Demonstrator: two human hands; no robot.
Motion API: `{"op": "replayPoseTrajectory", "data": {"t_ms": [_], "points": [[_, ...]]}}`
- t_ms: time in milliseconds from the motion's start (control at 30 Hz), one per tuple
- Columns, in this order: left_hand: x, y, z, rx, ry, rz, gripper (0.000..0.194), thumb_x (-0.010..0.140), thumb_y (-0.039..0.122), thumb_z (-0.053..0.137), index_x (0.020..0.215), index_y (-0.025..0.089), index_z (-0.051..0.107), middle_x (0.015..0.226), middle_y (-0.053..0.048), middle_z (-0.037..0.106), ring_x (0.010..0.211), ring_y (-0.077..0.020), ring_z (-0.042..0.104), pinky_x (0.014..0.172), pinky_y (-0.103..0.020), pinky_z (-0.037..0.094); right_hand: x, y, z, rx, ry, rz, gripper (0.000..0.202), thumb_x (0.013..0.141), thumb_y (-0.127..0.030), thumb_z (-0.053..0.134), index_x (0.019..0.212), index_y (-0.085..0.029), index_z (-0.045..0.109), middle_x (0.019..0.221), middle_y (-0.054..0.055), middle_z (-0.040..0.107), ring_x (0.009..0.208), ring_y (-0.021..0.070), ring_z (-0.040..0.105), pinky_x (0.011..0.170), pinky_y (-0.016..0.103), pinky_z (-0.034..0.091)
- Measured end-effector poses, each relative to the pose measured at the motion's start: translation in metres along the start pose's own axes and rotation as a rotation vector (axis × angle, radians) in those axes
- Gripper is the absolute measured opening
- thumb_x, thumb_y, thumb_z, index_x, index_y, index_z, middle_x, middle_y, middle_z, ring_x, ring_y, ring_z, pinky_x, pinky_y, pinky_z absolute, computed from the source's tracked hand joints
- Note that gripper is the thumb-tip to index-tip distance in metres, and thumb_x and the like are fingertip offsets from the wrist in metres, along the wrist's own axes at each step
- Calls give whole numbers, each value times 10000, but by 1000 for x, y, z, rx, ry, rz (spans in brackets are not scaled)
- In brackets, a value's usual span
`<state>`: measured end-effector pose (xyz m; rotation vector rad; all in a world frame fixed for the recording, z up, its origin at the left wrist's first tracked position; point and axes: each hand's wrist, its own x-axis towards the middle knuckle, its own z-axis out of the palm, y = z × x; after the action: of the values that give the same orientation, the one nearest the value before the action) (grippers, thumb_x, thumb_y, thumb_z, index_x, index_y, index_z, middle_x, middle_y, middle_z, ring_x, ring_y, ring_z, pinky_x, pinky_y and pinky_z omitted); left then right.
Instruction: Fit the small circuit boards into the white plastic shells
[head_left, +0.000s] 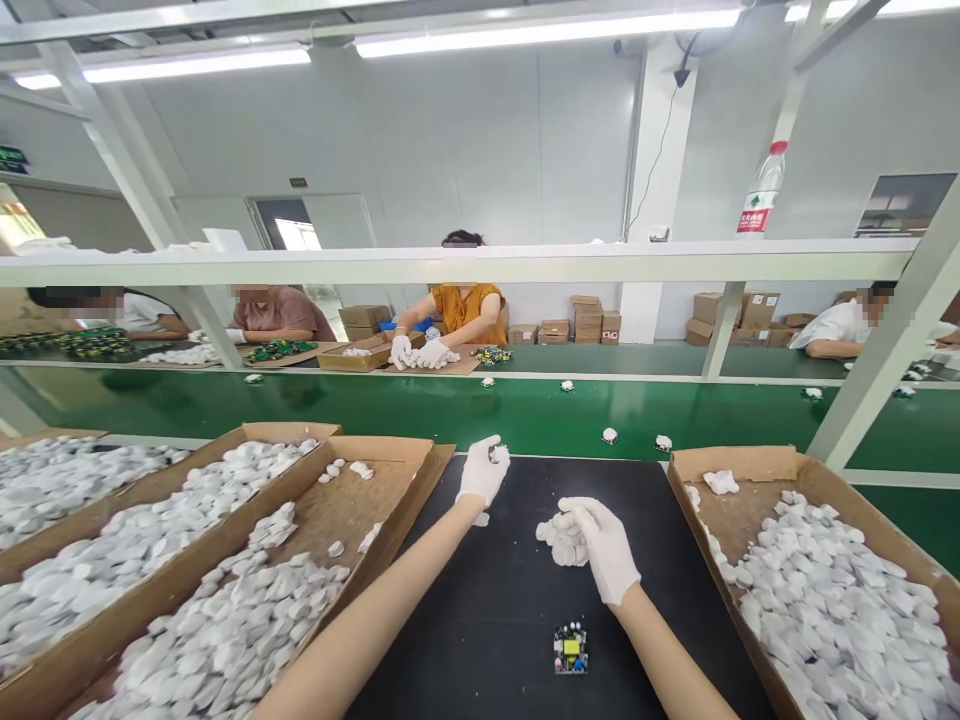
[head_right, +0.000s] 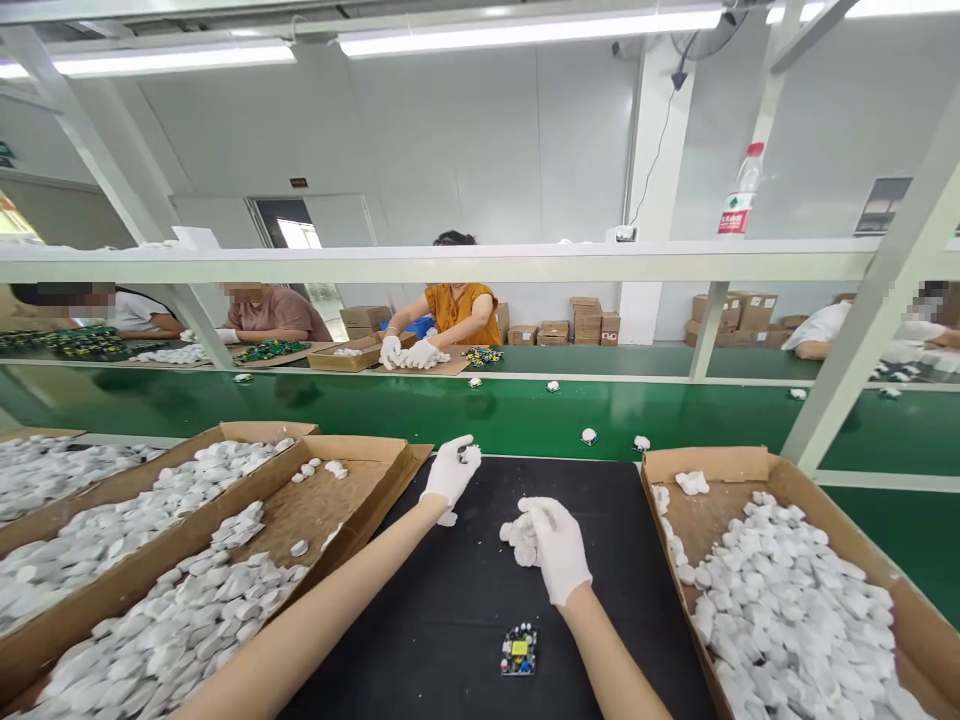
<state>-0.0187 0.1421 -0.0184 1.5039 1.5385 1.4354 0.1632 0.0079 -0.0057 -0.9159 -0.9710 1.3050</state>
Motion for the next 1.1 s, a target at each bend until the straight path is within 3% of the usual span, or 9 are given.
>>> {"op": "replayPoseTrajectory", "data": {"t_ms": [133,233,333,500,667,767,900,1000,1100], "points": [[55,-2,8,392,-116,70,306,879,294,520,1151,155,515,1162,-87,543,989,-207,568,825,-407,495,-4,-8,-1,-93,92,-84,485,671,-630,565,789,-159,585,555,8,588,465,134,557,417,239,414],[78,-2,8,644,-223,103,290,880,294,520,1131,150,526,1129,-82,560,958,-195,580,803,-392,505,-4,-9,-2,-196,129,-127,460,733,-599,494,780,-150,583,567,7,579,445,119,537,419,240,422],[83,-6,1,838,-250,163,288,881,295,518,1130,151,527,1128,-82,561,955,-194,580,801,-391,506,-4,-7,-2,-330,146,-138,376,797,-497,435,790,-151,581,588,11,584,481,127,557,453,248,447],[80,-7,-23,1052,-158,303,330,877,292,522,1177,155,499,1197,-93,522,1022,-220,553,848,-433,482,-3,-6,-4,-614,147,-108,267,822,-328,404,848,-167,615,736,49,648,686,175,622,638,292,496],[83,14,-38,1154,-200,410,320,879,294,517,1168,157,506,1205,-94,519,1034,-222,546,861,-438,473,3,-6,-14,-945,145,-68,258,714,-188,522,926,-184,669,1058,91,622,1018,261,536,909,372,377],[66,24,-36,1152,-336,483,290,882,301,512,1131,154,530,1177,-88,540,1014,-211,556,860,-430,472,6,-1,-18,-1086,82,-25,288,669,-176,563,928,-204,687,1056,86,629,1022,270,525,894,361,369],[14,18,-41,1108,-521,551,248,871,301,514,1080,185,580,1147,-67,578,987,-197,573,883,-411,454,10,8,-22,-1187,-15,-22,348,714,-239,537,1041,-247,657,1049,69,634,1013,267,527,885,363,359],[-24,6,-55,1094,-568,532,305,805,298,558,1098,227,607,1177,-77,582,1011,-241,580,893,-395,449,11,12,-26,-1209,-42,-29,375,738,-271,512,1089,-232,636,1065,89,614,1005,276,522,876,369,363],[-43,-3,-69,1070,-580,508,349,791,320,549,1119,214,605,1237,-100,552,1107,-268,534,924,-394,432,13,12,-28,-1191,-37,-40,361,726,-263,518,1057,-210,651,1038,108,605,1006,288,513,882,381,358]]}}
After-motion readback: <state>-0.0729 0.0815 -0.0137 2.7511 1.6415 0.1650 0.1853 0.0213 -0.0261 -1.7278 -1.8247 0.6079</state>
